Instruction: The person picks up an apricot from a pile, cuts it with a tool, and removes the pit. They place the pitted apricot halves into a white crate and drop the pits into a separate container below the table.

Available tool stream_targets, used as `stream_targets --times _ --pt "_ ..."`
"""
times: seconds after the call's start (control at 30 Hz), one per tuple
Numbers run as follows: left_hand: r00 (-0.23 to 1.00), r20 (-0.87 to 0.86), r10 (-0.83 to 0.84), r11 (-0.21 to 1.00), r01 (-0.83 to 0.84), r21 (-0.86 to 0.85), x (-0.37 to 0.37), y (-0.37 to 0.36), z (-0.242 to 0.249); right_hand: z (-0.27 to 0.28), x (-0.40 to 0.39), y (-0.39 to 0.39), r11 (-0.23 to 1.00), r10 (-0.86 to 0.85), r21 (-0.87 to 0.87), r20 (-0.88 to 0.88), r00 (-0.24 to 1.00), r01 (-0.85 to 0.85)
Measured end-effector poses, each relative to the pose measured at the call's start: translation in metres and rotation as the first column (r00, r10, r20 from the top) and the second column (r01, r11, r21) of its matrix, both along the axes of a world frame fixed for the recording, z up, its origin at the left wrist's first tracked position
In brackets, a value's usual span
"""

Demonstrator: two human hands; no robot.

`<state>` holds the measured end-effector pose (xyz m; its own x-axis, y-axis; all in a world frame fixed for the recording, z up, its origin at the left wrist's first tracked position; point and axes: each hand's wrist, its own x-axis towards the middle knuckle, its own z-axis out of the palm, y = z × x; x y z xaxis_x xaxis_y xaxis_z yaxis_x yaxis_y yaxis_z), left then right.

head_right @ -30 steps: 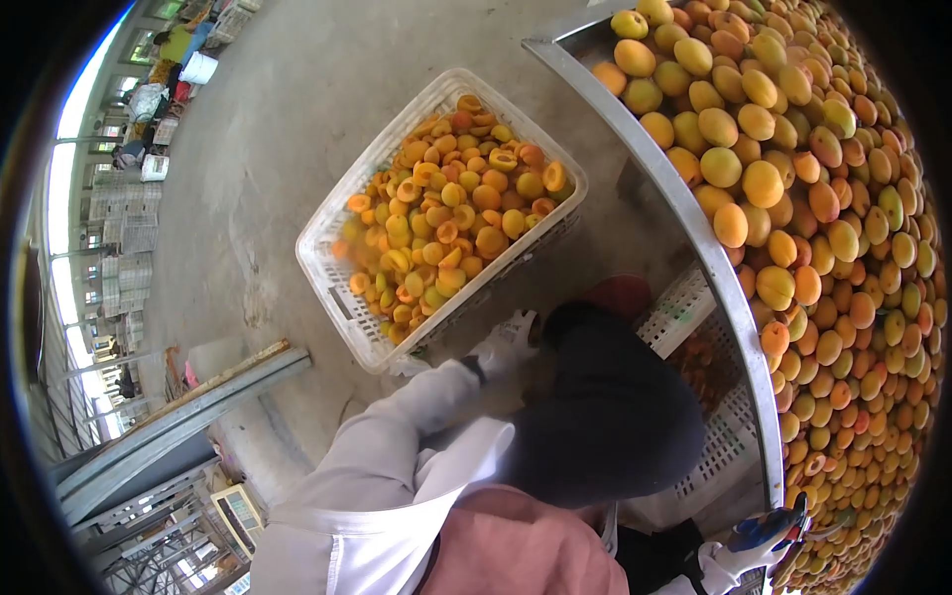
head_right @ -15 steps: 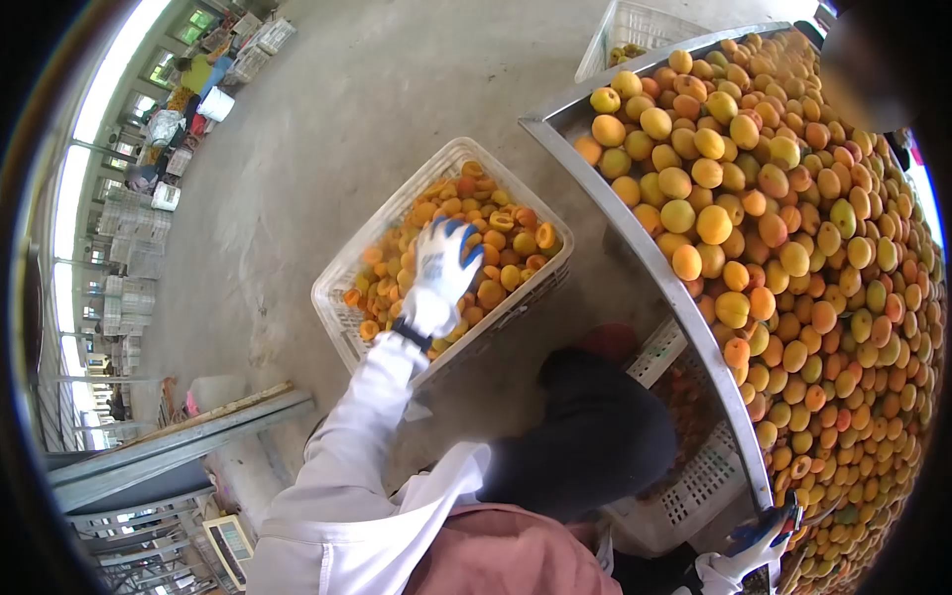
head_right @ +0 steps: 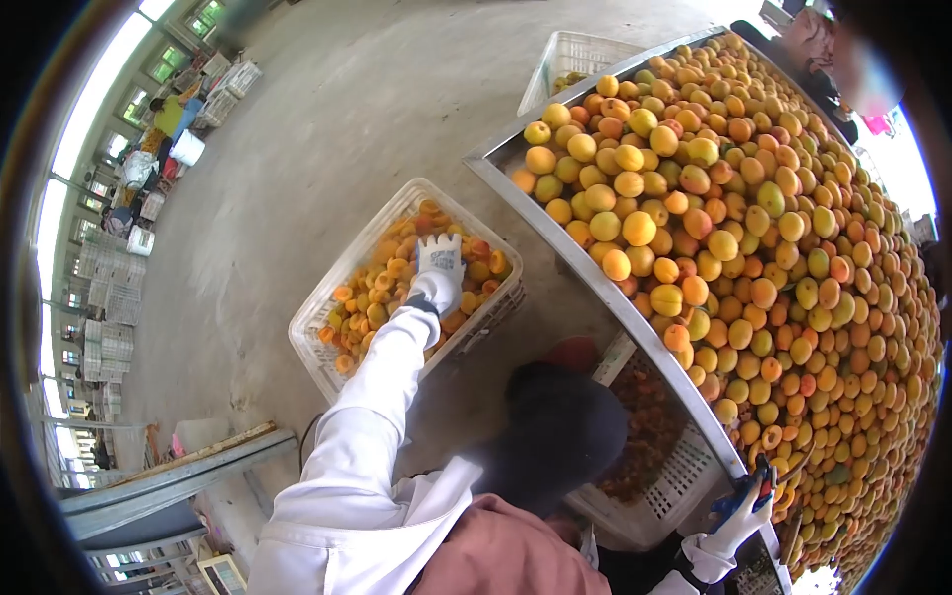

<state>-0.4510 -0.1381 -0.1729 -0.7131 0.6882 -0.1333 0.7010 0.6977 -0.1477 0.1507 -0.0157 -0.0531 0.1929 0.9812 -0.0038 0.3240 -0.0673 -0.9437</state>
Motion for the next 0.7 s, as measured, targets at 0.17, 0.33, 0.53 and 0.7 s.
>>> stream_targets --times 0.17,0.33,0.53,0.7 --pt "0.992 0.129 0.013 0.765 -0.092 0.637 0.007 -0.026 -0.006 0.019 -0.009 -0.008 0.987 0.159 -0.025 -0.012 0.987 -0.159" --pt "0.522 0.696 -0.492 0.293 -0.654 0.698 0.036 -0.025 0.056 0.050 -0.022 -0.026 0.986 0.162 -0.009 -0.154 0.975 -0.166" --pt "-0.108 0.586 -0.803 0.491 -0.677 0.548 0.166 0.030 0.191 0.077 -0.027 -0.031 0.989 0.147 0.099 -0.517 0.843 -0.111" --pt "-0.520 0.556 -0.648 0.760 -0.482 0.435 0.277 0.089 0.244 0.091 -0.016 -0.024 0.988 0.144 0.148 -0.733 0.665 -0.051"
